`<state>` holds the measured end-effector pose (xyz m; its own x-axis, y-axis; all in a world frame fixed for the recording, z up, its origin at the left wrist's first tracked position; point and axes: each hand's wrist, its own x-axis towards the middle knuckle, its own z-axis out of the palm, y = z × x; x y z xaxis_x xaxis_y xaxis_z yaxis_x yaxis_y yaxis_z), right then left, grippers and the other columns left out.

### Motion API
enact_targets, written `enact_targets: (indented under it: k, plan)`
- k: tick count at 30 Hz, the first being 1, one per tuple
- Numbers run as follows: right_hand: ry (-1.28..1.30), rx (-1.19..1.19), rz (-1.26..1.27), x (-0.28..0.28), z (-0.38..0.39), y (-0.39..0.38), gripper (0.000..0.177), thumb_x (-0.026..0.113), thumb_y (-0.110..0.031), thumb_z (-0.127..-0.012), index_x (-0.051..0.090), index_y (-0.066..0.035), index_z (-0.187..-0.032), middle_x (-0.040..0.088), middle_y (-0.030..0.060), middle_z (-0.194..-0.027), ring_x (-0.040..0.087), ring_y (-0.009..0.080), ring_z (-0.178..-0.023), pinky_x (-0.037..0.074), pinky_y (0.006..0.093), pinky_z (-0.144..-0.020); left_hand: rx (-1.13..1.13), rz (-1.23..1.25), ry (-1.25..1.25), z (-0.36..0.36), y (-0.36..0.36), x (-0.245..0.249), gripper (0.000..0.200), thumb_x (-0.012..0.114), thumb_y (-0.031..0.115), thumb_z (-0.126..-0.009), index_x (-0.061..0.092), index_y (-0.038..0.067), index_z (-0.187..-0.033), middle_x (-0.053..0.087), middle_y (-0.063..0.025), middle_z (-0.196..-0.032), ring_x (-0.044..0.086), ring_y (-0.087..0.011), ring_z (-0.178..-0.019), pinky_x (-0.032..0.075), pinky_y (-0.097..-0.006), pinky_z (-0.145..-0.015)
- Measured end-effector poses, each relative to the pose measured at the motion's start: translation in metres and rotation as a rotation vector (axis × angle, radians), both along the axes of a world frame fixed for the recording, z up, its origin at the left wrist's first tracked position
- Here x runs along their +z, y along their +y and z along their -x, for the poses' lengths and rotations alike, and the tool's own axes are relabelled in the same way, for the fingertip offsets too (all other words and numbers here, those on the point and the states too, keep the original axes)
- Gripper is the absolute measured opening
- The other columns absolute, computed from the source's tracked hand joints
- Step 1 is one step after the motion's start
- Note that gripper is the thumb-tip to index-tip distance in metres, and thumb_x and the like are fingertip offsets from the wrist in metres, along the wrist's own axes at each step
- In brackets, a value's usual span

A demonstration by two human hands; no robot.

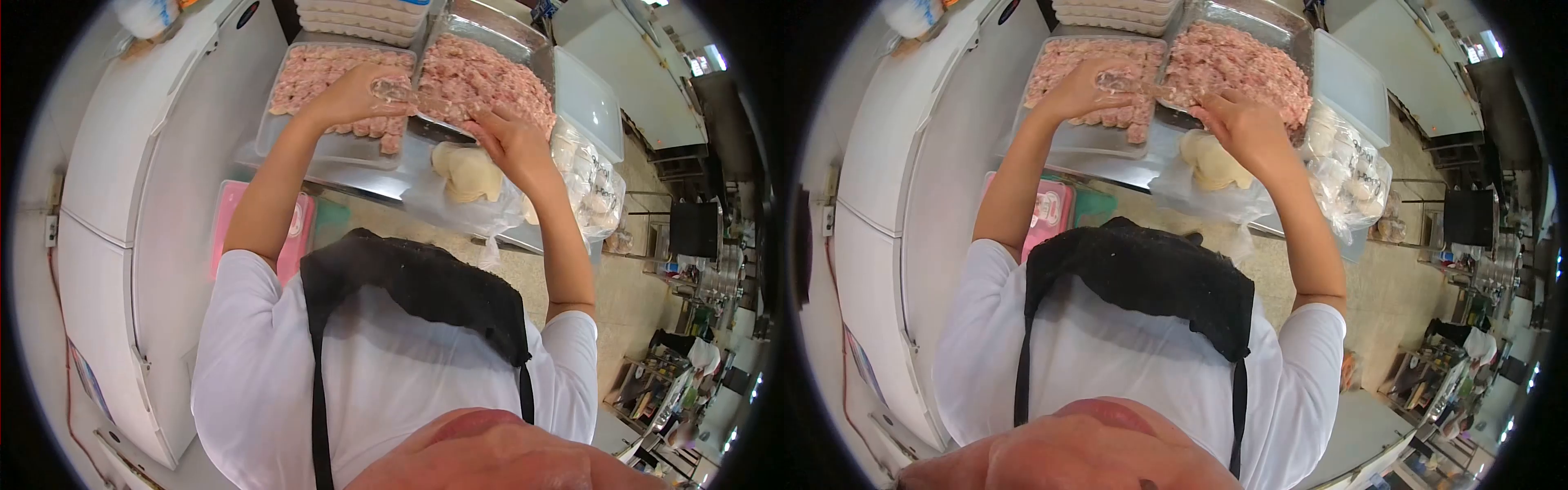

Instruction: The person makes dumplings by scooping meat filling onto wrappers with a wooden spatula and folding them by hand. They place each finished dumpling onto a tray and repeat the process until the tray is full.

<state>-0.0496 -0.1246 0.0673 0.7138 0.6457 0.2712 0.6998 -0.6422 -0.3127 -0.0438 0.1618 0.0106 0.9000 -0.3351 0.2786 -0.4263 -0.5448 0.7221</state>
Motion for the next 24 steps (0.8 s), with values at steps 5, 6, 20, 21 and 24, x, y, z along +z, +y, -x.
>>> enact_targets:
  k: [5, 6, 20, 21, 24]
  plan:
    - [0.125, -0.047, -0.129, -0.004, -0.01, 0.003, 0.031, 0.062, -0.028, -0.088, 0.066, -0.003, -0.107, 0.068, 0.0139, -0.096, 0.064, 0.0269, -0.084, 0.049, 0.0349, -0.073, 0.119, 0.058, 0.054, 0.023, 0.058, -0.011, 0.065, 0.079, 0.041, -0.069, 0.057, 0.003, -0.119, 0.061, -0.0176, -0.114, 0.056, -0.0271, -0.108, 0.044, -0.0351, -0.092]
    - [0.182, -0.081, -0.191, -0.008, -0.01, -0.003, 0.032, 0.061, -0.027, -0.089, 0.065, -0.002, -0.109, 0.068, 0.0138, -0.096, 0.065, 0.0243, -0.083, 0.049, 0.0334, -0.073, 0.121, 0.102, 0.111, 0.03, 0.073, -0.011, 0.07, 0.079, 0.044, -0.068, 0.057, 0.003, -0.121, 0.06, -0.0186, -0.115, 0.057, -0.028, -0.106, 0.044, -0.0355, -0.091]
    - [0.705, -0.599, -0.58, -0.067, 0.054, -0.091, 0.034, 0.06, -0.021, -0.092, 0.06, 0.0, -0.119, 0.047, -0.0065, -0.068, 0.036, 0.0012, -0.054, 0.028, 0.017, -0.048, 0.627, -0.206, 0.236, 0.051, 0.09, -0.126, 0.073, 0.071, 0.02, -0.074, 0.036, 0.0, -0.135, 0.057, -0.0271, -0.114, 0.057, -0.0404, -0.101, 0.046, -0.0454, -0.084]
    - [0.695, -0.594, -0.579, -0.066, 0.054, -0.094, 0.034, 0.06, -0.021, -0.092, 0.06, 0.0, -0.119, 0.046, -0.0065, -0.068, 0.036, 0.001, -0.055, 0.028, 0.0167, -0.048, 0.639, -0.202, 0.232, 0.047, 0.087, -0.133, 0.076, 0.07, 0.02, -0.074, 0.033, 0.0, -0.137, 0.057, -0.0272, -0.114, 0.057, -0.0405, -0.103, 0.046, -0.0456, -0.084]
    - [0.672, -0.541, -0.543, -0.064, 0.048, -0.097, 0.034, 0.058, -0.024, -0.093, 0.061, -0.001, -0.118, 0.044, -0.0069, -0.068, 0.035, 0.0023, -0.056, 0.029, 0.0187, -0.049, 0.688, -0.195, 0.169, 0.033, 0.083, -0.15, 0.079, 0.07, 0.019, -0.075, 0.029, -0.001, -0.14, 0.057, -0.0271, -0.115, 0.057, -0.0408, -0.103, 0.046, -0.0457, -0.087]
